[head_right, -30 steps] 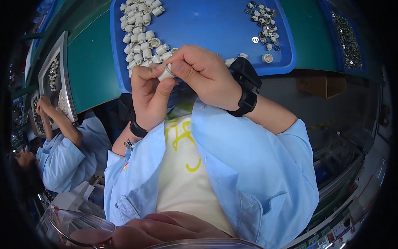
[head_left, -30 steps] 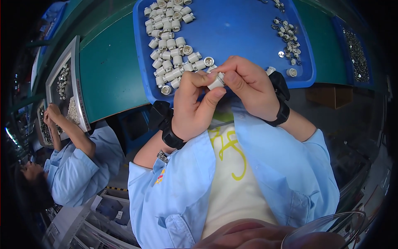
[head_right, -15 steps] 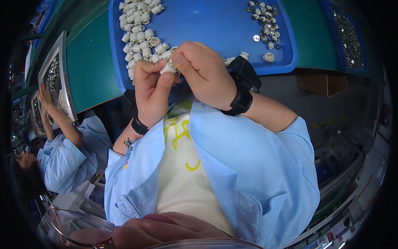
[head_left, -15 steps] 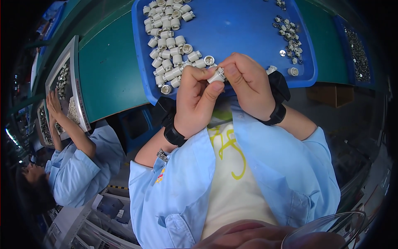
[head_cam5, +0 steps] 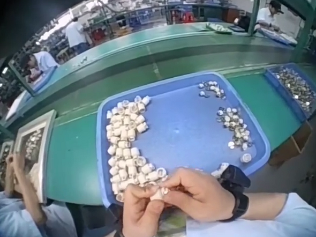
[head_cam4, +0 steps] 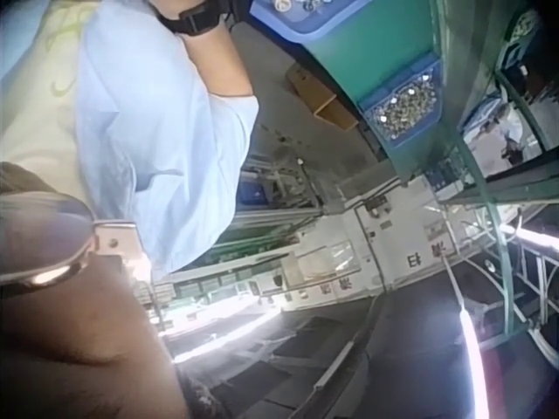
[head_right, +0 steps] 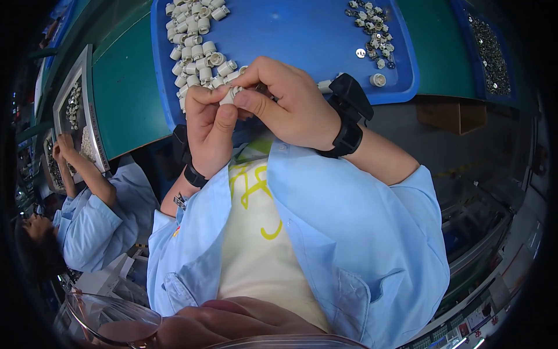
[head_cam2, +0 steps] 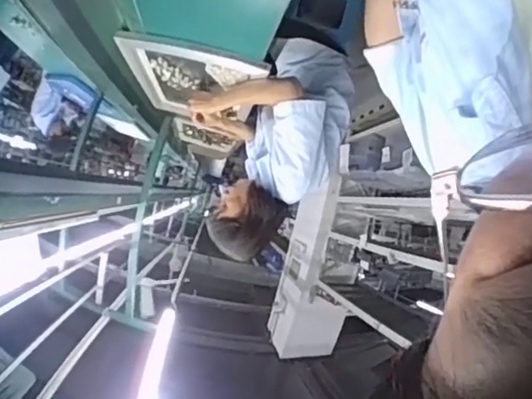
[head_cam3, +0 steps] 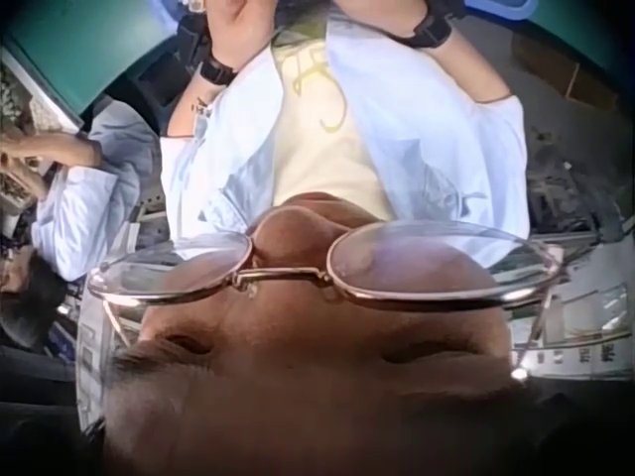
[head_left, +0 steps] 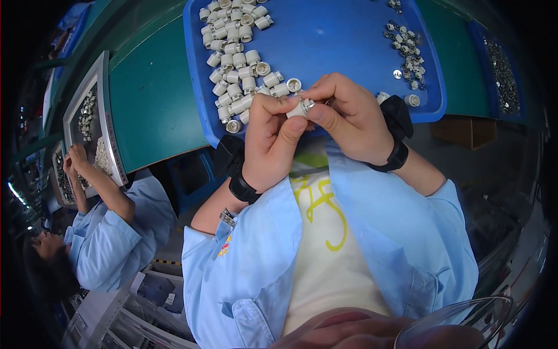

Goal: The person assembles components by hand, picking up a white plastic housing and a metal insert from a blue tray. They press the metal insert into the housing, turn the assembly over, and place the completed unit back onto the tray.

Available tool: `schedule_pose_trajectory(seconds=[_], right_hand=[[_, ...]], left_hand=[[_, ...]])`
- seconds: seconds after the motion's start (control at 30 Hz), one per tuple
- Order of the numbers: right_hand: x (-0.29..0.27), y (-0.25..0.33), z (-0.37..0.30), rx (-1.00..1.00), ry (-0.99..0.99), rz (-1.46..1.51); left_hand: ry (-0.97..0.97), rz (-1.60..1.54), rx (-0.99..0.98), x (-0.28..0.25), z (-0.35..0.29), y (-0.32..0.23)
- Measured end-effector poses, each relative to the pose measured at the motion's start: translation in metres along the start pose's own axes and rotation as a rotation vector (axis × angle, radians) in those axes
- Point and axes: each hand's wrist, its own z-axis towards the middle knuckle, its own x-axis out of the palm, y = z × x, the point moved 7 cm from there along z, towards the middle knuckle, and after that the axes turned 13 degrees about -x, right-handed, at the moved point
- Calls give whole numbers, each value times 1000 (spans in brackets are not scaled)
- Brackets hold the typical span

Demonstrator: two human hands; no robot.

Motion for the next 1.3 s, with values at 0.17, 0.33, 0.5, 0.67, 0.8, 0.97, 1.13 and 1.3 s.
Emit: schedule_pose_trajectory(seconds=[0.17, 0.33, 0.5, 0.67, 0.8, 0.97, 1.13, 1.3], right_hand=[[-2, 1, -1, -10, 14, -64], [-2, 3, -1, -97, -18, -213], [-3, 11, 0, -233, -14, -280], [-4, -2, -3, -85, -143, -73], [-7, 15, 2, -253, 0, -356], [-7, 15, 1, -281, -30, -359], [-2, 33, -2, -544, -29, -634], [-5, 28, -2, -446, -44, -530]], left_hand=[[12, 110, 12, 0, 0, 2], [-17, 393, 187, -4, -1, 2], [-62, 362, 319, -1, -2, -6], [-60, 315, 359, -7, -4, -8], [-53, 401, 375, -6, -4, -8], [-52, 324, 344, -5, -4, -6], [-84, 198, 274, -6, -3, -2], [-80, 124, 246, -7, -3, -3]])
